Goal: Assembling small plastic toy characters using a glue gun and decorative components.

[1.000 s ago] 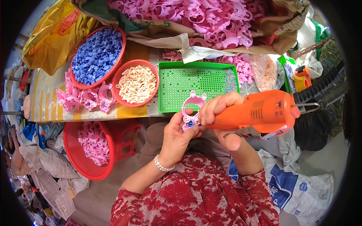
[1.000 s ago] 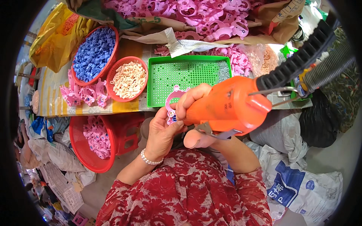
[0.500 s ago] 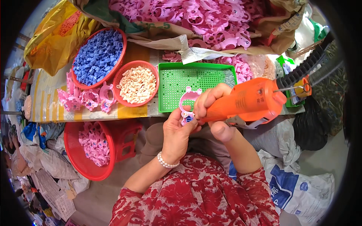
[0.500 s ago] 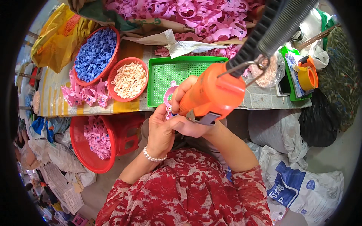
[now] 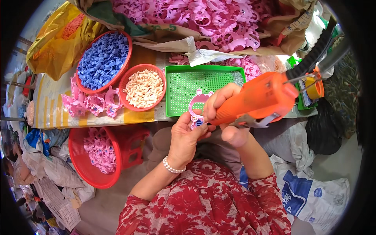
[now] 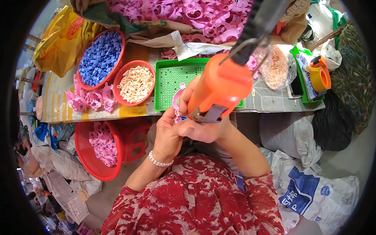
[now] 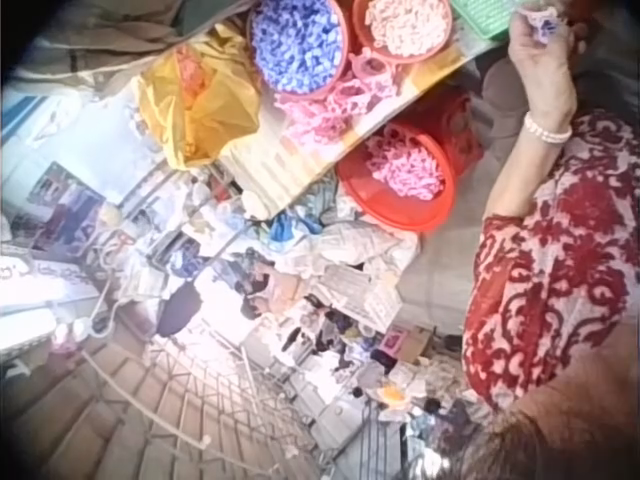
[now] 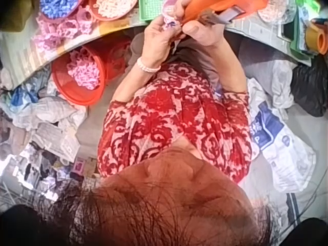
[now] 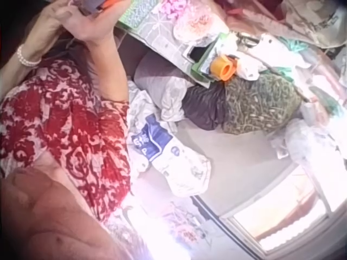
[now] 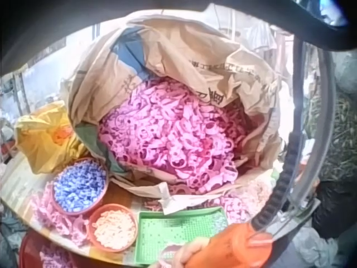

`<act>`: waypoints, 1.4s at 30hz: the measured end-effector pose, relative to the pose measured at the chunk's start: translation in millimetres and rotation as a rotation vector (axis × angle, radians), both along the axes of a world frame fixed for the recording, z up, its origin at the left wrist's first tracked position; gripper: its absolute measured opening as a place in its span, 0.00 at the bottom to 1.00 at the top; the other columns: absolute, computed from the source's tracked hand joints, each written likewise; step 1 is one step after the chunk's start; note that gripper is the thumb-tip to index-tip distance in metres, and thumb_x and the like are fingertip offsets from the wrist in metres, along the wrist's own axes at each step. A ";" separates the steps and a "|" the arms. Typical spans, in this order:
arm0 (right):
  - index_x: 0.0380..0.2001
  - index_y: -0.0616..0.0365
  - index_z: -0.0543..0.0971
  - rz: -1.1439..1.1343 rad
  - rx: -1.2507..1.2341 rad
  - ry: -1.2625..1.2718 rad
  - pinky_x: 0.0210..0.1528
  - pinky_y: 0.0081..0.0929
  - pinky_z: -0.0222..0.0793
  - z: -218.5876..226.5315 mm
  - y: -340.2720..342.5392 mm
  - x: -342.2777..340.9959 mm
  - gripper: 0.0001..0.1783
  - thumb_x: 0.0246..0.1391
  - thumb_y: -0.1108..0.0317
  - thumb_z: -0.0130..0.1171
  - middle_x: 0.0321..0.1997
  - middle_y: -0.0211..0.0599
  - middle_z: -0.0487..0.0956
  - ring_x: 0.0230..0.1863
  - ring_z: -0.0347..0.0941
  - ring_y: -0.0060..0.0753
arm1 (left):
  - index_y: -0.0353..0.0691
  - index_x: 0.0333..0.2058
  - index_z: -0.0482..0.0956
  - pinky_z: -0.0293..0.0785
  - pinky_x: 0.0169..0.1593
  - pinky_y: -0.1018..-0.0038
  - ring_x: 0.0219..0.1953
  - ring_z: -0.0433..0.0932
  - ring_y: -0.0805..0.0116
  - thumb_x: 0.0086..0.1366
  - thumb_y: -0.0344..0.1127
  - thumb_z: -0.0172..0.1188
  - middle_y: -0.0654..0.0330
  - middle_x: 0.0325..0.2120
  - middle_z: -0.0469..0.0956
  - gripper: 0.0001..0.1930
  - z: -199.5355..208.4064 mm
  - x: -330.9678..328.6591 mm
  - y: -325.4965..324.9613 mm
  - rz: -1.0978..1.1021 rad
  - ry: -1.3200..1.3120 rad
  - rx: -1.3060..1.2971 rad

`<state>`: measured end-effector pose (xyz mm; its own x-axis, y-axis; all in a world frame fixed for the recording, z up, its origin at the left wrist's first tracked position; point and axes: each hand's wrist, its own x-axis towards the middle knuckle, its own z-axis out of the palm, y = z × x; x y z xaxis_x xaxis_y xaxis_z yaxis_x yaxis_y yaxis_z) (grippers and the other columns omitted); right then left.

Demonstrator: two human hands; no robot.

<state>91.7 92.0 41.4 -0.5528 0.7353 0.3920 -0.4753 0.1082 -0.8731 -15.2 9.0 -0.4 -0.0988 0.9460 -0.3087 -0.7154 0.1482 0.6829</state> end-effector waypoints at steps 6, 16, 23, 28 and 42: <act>0.31 0.57 0.64 -0.169 0.110 -0.036 0.26 0.26 0.68 25.0 33.6 0.6 0.24 0.46 0.52 0.63 0.21 0.35 0.69 0.21 0.67 0.30 | 0.39 0.52 0.65 0.77 0.35 0.80 0.37 0.79 0.69 0.59 0.20 0.53 0.59 0.41 0.75 0.22 -2.9 -6.7 -6.5 -0.071 -0.002 -0.088; 0.28 0.61 0.74 -0.546 0.250 -0.329 0.27 0.18 0.66 29.3 148.0 -18.4 0.20 0.46 0.54 0.64 0.22 0.30 0.76 0.23 0.70 0.19 | 0.34 0.52 0.65 0.78 0.33 0.78 0.33 0.80 0.65 0.66 0.33 0.49 0.54 0.39 0.75 0.17 -5.6 -17.5 -14.4 -0.117 -0.083 -0.060; 0.34 0.65 0.74 -0.549 0.266 -0.802 0.39 0.26 0.68 38.9 177.1 9.6 0.33 0.42 0.41 0.63 0.30 0.35 0.76 0.34 0.71 0.25 | 0.35 0.54 0.64 0.78 0.34 0.78 0.34 0.80 0.65 0.66 0.34 0.50 0.53 0.41 0.76 0.19 -6.9 -18.9 -18.9 -0.208 0.004 -0.046; 0.40 0.62 0.72 -0.429 0.322 -0.564 0.44 0.27 0.68 24.7 169.5 35.6 0.27 0.47 0.50 0.63 0.35 0.33 0.76 0.37 0.71 0.25 | 0.37 0.54 0.65 0.78 0.36 0.78 0.36 0.79 0.65 0.64 0.34 0.53 0.53 0.43 0.75 0.20 -8.9 -15.5 -14.3 -0.269 -0.022 -0.014; 0.21 0.60 0.71 -0.687 0.858 -1.530 0.29 0.43 0.68 -52.4 126.2 124.6 0.06 0.42 0.69 0.55 0.21 0.46 0.74 0.27 0.73 0.51 | 0.35 0.49 0.70 0.79 0.37 0.75 0.36 0.79 0.64 0.60 0.33 0.58 0.53 0.40 0.77 0.18 -1.8 -6.4 -4.5 -0.219 -0.072 -0.006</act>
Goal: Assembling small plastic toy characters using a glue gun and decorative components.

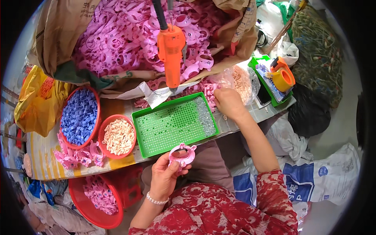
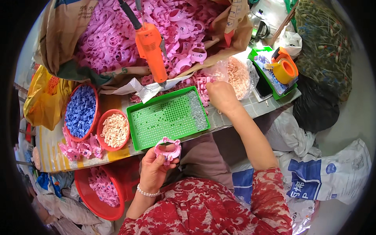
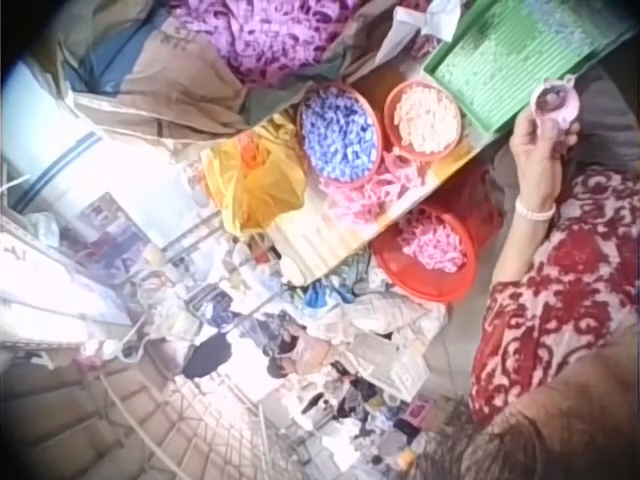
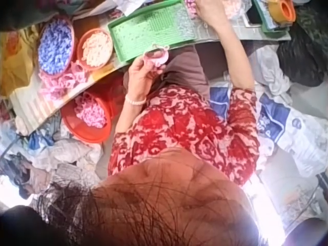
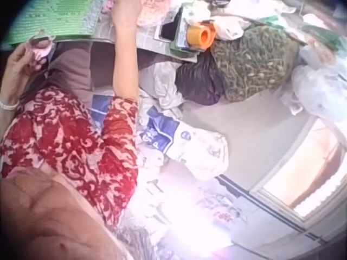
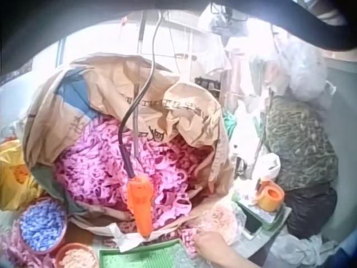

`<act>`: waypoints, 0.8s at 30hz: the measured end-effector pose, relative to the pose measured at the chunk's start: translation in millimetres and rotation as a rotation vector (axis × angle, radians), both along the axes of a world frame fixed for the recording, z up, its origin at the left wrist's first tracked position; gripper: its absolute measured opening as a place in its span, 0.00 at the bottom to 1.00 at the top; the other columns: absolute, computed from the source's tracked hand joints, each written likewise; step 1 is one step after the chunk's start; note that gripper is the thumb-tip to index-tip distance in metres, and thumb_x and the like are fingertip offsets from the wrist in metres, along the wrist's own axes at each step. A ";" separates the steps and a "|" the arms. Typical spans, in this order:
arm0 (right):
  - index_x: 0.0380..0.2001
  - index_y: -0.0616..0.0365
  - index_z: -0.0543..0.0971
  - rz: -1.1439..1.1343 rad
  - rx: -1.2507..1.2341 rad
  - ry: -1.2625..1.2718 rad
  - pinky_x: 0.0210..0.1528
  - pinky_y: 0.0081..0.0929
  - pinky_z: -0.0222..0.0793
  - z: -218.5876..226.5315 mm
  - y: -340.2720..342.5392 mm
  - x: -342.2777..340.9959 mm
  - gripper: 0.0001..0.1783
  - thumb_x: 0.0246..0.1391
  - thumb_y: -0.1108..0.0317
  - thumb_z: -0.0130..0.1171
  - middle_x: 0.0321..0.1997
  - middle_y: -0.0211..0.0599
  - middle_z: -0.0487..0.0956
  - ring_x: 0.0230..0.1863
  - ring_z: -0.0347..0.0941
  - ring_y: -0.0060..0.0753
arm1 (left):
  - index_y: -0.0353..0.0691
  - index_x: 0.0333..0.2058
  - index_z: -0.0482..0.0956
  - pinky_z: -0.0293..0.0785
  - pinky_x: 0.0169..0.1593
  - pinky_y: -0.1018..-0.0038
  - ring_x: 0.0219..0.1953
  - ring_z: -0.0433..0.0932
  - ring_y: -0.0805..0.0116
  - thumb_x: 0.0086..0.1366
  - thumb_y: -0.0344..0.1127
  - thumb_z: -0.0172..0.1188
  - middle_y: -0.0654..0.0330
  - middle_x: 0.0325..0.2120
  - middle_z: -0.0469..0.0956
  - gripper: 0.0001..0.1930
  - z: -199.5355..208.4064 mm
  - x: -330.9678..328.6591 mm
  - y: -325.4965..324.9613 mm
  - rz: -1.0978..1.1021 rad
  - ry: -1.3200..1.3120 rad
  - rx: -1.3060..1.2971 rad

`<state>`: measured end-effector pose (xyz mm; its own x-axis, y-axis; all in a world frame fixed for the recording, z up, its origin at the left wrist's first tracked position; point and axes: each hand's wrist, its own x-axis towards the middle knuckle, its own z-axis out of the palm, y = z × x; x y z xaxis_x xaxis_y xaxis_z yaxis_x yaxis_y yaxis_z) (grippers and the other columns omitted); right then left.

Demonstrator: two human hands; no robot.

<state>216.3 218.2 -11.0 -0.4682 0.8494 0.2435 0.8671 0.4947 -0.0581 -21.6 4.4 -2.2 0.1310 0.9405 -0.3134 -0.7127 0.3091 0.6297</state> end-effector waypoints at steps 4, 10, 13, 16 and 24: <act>0.21 0.59 0.72 -0.054 -0.033 -0.028 0.30 0.43 0.69 -1.9 -5.6 -5.7 0.06 0.42 0.68 0.56 0.21 0.47 0.74 0.28 0.73 0.52 | 0.35 0.50 0.71 0.79 0.38 0.75 0.36 0.79 0.64 0.60 0.33 0.58 0.55 0.40 0.77 0.19 -0.1 -3.2 -3.3 0.034 0.019 -0.017; 0.23 0.64 0.71 0.031 -0.053 0.197 0.28 0.38 0.66 -4.4 3.0 10.6 0.09 0.40 0.70 0.58 0.21 0.46 0.74 0.25 0.71 0.48 | 0.35 0.50 0.71 0.77 0.37 0.77 0.34 0.78 0.69 0.58 0.29 0.60 0.58 0.38 0.77 0.20 -4.5 -5.3 -4.6 0.026 0.140 -0.015; 0.25 0.64 0.73 0.012 -0.171 0.315 0.26 0.31 0.65 7.7 -1.8 18.6 0.08 0.41 0.71 0.59 0.20 0.41 0.73 0.22 0.70 0.38 | 0.35 0.50 0.71 0.77 0.37 0.77 0.33 0.77 0.71 0.56 0.26 0.62 0.60 0.35 0.76 0.22 -6.4 -2.7 -3.2 0.032 0.184 0.103; 0.27 0.62 0.74 -0.040 -0.307 0.481 0.24 0.24 0.62 7.3 -8.0 25.3 0.06 0.45 0.72 0.59 0.19 0.32 0.71 0.21 0.68 0.25 | 0.35 0.50 0.70 0.77 0.36 0.77 0.32 0.77 0.72 0.56 0.27 0.62 0.61 0.34 0.75 0.22 -4.9 -1.5 -5.1 0.043 0.145 0.080; 0.31 0.58 0.72 -0.131 -0.847 1.506 0.19 0.13 0.58 27.4 -68.4 -10.4 0.05 0.53 0.69 0.53 0.24 0.28 0.70 0.19 0.63 0.15 | 0.39 0.41 0.68 0.77 0.34 0.74 0.33 0.77 0.70 0.57 0.34 0.62 0.60 0.35 0.74 0.15 -17.1 -3.3 -3.8 0.034 -0.189 0.062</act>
